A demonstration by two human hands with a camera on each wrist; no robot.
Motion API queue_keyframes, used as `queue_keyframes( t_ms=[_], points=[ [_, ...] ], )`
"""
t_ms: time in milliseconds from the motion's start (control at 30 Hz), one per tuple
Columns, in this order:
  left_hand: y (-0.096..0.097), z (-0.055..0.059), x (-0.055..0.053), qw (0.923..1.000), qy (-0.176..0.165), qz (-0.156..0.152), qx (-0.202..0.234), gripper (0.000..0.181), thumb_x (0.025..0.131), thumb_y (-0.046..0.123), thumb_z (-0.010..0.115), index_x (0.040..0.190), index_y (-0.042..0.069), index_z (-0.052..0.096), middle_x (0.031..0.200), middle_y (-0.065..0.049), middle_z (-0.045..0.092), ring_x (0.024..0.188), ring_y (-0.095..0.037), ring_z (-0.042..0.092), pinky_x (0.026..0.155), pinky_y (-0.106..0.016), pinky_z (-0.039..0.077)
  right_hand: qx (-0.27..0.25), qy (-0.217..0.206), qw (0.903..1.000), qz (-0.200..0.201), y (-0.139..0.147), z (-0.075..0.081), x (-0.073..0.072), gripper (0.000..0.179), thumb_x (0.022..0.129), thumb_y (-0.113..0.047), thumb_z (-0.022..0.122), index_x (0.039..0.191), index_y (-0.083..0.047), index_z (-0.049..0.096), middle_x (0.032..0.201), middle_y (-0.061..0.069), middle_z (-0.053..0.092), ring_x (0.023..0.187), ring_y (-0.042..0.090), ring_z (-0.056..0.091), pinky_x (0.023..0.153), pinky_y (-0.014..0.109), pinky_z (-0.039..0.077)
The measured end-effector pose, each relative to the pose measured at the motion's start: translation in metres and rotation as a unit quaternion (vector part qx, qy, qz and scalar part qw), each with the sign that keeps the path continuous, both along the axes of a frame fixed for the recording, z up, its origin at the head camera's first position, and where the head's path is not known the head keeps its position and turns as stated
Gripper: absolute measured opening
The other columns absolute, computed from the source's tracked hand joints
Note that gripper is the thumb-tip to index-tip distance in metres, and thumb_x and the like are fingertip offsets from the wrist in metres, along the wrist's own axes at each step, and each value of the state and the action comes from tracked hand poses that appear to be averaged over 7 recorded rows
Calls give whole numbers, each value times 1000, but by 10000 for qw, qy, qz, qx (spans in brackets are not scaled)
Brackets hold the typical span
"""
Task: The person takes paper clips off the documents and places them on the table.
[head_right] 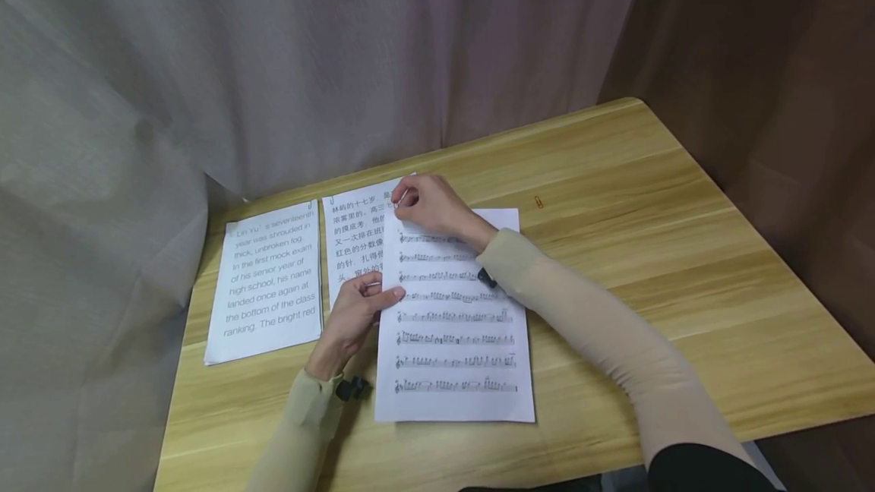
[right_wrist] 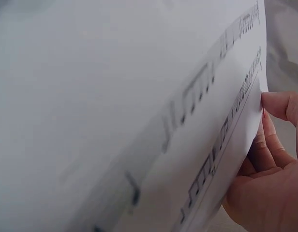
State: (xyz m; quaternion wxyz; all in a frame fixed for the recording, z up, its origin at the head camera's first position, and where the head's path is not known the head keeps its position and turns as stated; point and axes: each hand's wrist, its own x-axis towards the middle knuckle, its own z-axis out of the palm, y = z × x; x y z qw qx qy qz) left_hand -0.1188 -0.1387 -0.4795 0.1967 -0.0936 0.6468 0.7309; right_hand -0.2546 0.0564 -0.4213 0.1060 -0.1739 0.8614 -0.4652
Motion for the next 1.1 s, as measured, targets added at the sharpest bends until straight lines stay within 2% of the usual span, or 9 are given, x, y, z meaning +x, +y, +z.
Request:
queue_keyframes(
  t_ms=[133,433,600,767,900,1100],
  points=[
    [0,-2,0,10000,49,-47,2,26,97,0,77,122,-3,71,97,-5,85,82,-16,83,77,-29,68,-122,-85,9999,-58,3,-2,-2,19,95,-12,76,114,-15,77,103,10,81,88,24,72,81,31,53],
    [1,-2,1,9999,112,-81,-21,28,95,0,78,122,-2,72,102,-8,86,84,-16,83,79,-30,69,-347,82,9990,-269,8,-2,-3,19,97,-12,75,116,-11,76,106,12,82,98,27,74,96,38,53],
    [1,-3,1,10000,61,-18,-44,29,95,-1,78,124,-3,72,104,-11,86,84,-16,83,80,-31,69,-472,154,9978,-444,14,-1,-4,18,99,-11,75,117,-12,75,108,11,82,102,26,75,99,39,53],
    [0,-2,1,10000,32,15,-13,31,96,0,77,126,-3,71,105,-12,86,85,-17,84,80,-32,69,-552,215,9972,-451,25,3,-4,20,99,-10,74,119,-10,75,112,13,81,105,26,75,102,41,57],
    [-1,-1,1,10000,28,74,-32,30,96,0,77,125,-3,71,103,-11,86,84,-17,84,79,-32,69,-602,185,9967,-514,40,7,-2,21,100,-11,75,121,-10,75,113,13,80,105,26,74,99,41,59],
    [-4,-1,2,9999,46,148,-65,29,96,1,77,124,-2,71,103,-11,86,82,-18,83,77,-33,69,-641,382,9945,-737,64,5,-1,16,99,-9,78,115,-10,76,107,14,81,93,17,74,86,27,56]
  ],
)
